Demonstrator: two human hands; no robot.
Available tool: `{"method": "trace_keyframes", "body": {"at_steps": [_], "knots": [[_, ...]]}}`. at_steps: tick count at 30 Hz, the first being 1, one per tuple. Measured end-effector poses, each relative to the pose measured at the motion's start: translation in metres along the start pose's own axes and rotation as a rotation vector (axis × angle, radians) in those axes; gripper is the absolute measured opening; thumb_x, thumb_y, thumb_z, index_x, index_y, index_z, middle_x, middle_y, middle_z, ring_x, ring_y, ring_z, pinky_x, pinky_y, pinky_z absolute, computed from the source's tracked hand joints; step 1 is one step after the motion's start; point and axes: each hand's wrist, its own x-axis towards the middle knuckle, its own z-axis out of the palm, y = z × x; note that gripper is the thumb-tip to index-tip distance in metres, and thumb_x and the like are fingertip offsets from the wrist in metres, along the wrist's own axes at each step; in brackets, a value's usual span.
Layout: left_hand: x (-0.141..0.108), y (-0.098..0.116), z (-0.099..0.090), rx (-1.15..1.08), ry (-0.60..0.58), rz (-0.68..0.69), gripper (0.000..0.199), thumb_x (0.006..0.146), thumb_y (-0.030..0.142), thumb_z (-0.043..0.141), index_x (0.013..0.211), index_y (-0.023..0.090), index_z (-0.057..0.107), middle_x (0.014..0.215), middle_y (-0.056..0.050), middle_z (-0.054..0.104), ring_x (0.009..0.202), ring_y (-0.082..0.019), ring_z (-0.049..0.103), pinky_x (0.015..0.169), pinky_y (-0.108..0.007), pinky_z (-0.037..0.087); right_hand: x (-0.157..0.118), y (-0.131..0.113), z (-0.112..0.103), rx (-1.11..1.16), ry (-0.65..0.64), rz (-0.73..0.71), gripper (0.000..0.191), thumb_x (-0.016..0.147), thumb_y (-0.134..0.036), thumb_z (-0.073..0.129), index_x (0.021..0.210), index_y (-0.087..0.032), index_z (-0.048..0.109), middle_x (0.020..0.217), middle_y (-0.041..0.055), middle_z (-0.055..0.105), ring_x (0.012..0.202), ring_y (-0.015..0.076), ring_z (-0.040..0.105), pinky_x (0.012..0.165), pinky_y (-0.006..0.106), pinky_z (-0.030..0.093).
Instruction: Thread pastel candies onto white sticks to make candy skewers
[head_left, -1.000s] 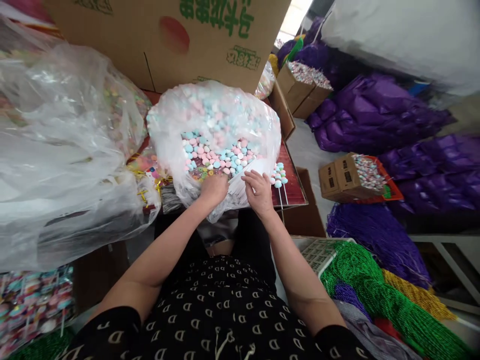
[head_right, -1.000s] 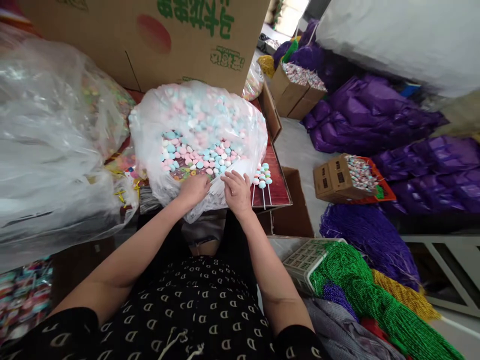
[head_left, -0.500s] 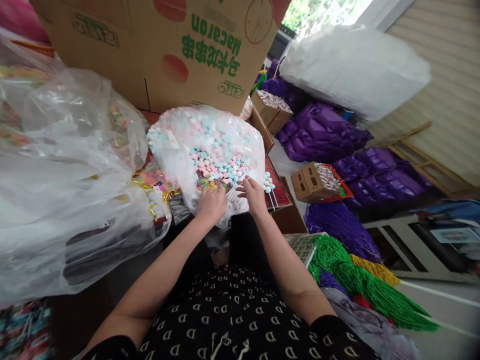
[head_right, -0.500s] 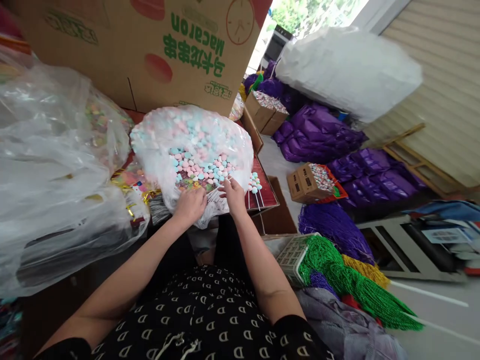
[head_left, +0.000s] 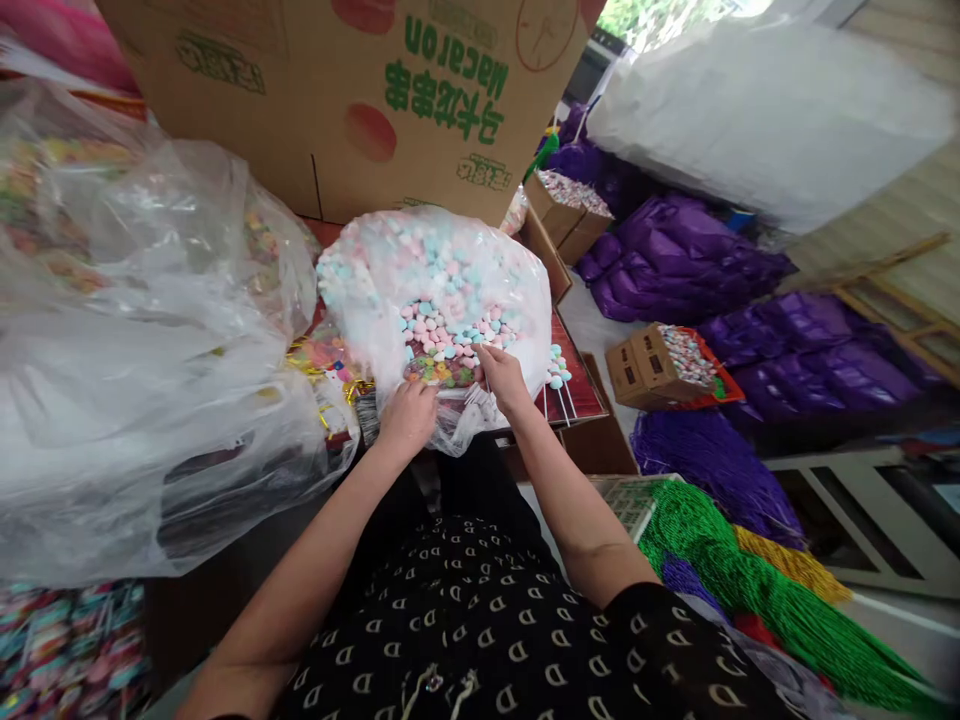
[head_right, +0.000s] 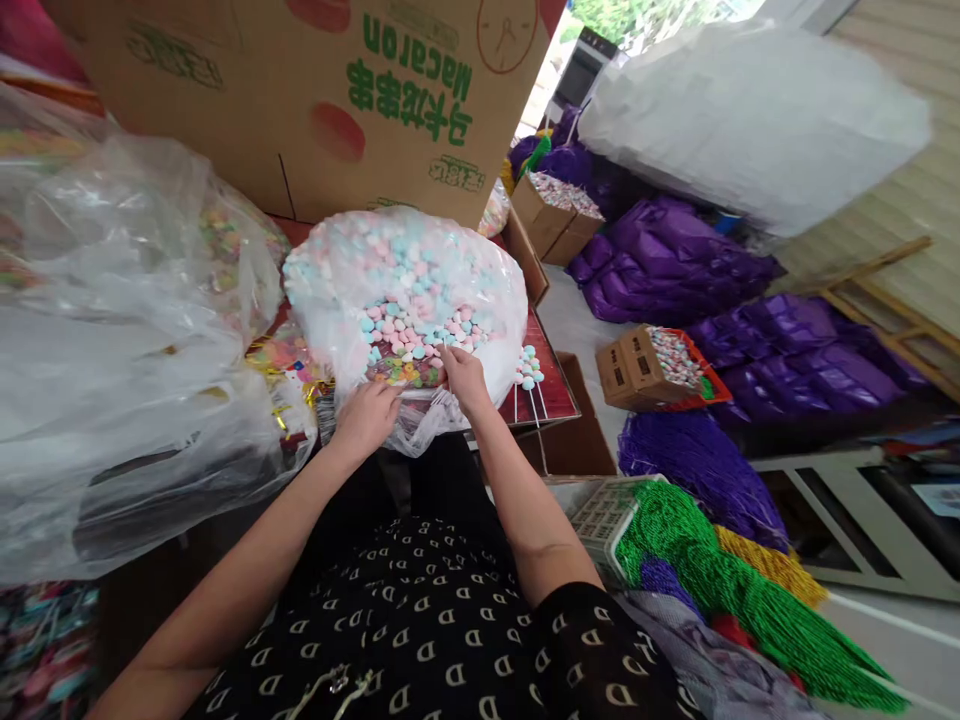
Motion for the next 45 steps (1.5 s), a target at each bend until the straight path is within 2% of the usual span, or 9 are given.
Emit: {"method": "trace_keyframes", "body": {"at_steps": [5,11,16,22,28,33,36,41,45], "knots": [[0.009,0.000,-0.009,-0.012,-0.018,-0.094,0.038,0.105,0.021,0.046,0.127,0.016,0.076,0.124,-0.014,0.076,0.119,-0.031,0.070,0.103,-0.041,0.053,0.004,0.015,-0.003,-0.038,-0.101,-0.007,0.058,0.081,-0.066,0.072,0.110,-0.016,0.074,0.042,-0.0107,0.044,0.041,0.0094,0.033,0.046,0.025,0.024],[0.061,-0.015,-0.036,0.198,0.031,-0.191,0.046,0.102,0.014,0.039,0.130,0.016,0.075,0.124,-0.018,0.071,0.119,-0.032,0.067,0.100,-0.040,0.052,0.015,0.014,-0.015,0.020,-0.227,-0.072,0.059,0.080,-0.067,0.071,0.109,-0.016,0.076,0.048,-0.0096,0.043,0.046,0.0095,0.035,0.050,0.025,0.028],[0.076,-0.032,-0.044,0.451,-0.189,-0.217,0.044,0.104,0.026,0.042,0.134,0.019,0.073,0.128,-0.018,0.066,0.119,-0.033,0.065,0.086,-0.039,0.053,0.017,0.018,-0.026,0.046,-0.304,-0.117,0.052,0.084,-0.060,0.069,0.110,-0.016,0.077,0.051,-0.0090,0.045,0.050,0.0112,0.043,0.056,0.027,0.037],[0.086,-0.020,-0.053,0.556,-0.366,-0.267,0.042,0.103,0.027,0.045,0.132,0.015,0.073,0.130,-0.020,0.067,0.123,-0.037,0.067,0.089,-0.040,0.055,0.013,0.034,-0.037,0.013,-0.310,-0.087,0.046,0.091,-0.050,0.065,0.119,-0.016,0.078,0.049,-0.0088,0.047,0.051,0.0138,0.048,0.061,0.028,0.042],[0.087,-0.015,-0.054,0.523,-0.416,-0.296,0.040,0.100,0.034,0.055,0.131,0.022,0.076,0.129,-0.017,0.070,0.119,-0.035,0.071,0.092,-0.039,0.056,0.020,0.013,-0.022,-0.401,-0.473,-0.285,0.034,0.103,-0.030,0.049,0.116,-0.019,0.079,0.075,0.0020,0.072,0.074,0.0192,0.066,0.072,0.028,0.047],[0.066,-0.027,-0.051,0.417,-0.279,-0.268,0.038,0.099,0.028,0.051,0.127,0.019,0.076,0.126,-0.016,0.072,0.120,-0.031,0.069,0.095,-0.038,0.055,0.030,-0.006,0.010,-0.965,-0.483,-0.455,0.038,0.106,-0.024,0.044,0.125,-0.020,0.077,0.117,0.0151,0.076,0.106,0.0274,0.073,0.084,0.032,0.052],[0.058,-0.038,-0.047,0.262,-0.158,-0.267,0.036,0.098,0.029,0.052,0.122,0.020,0.078,0.124,-0.014,0.075,0.119,-0.031,0.069,0.096,-0.038,0.054,0.038,-0.006,0.024,-1.121,-0.460,-0.497,0.041,0.105,-0.021,0.044,0.136,-0.022,0.072,0.128,0.0176,0.071,0.112,0.0279,0.073,0.089,0.033,0.054],[0.057,-0.049,-0.036,-0.124,0.167,-0.311,0.037,0.092,0.035,0.060,0.119,0.018,0.079,0.108,-0.010,0.079,0.100,-0.026,0.073,0.094,-0.037,0.053,0.049,-0.007,0.028,-1.189,-0.495,-0.469,0.038,0.105,-0.024,0.046,0.131,-0.022,0.074,0.131,0.0166,0.072,0.116,0.0277,0.071,0.094,0.034,0.053],[0.055,-0.043,-0.028,-0.689,0.373,-0.424,0.040,0.088,0.040,0.065,0.118,0.017,0.079,0.094,-0.007,0.078,0.082,-0.019,0.070,0.076,-0.031,0.053,0.046,-0.014,0.017,-0.950,-0.428,-0.392,0.027,0.102,-0.028,0.054,0.108,-0.019,0.078,0.110,0.0111,0.078,0.104,0.0247,0.070,0.089,0.031,0.050]]}}
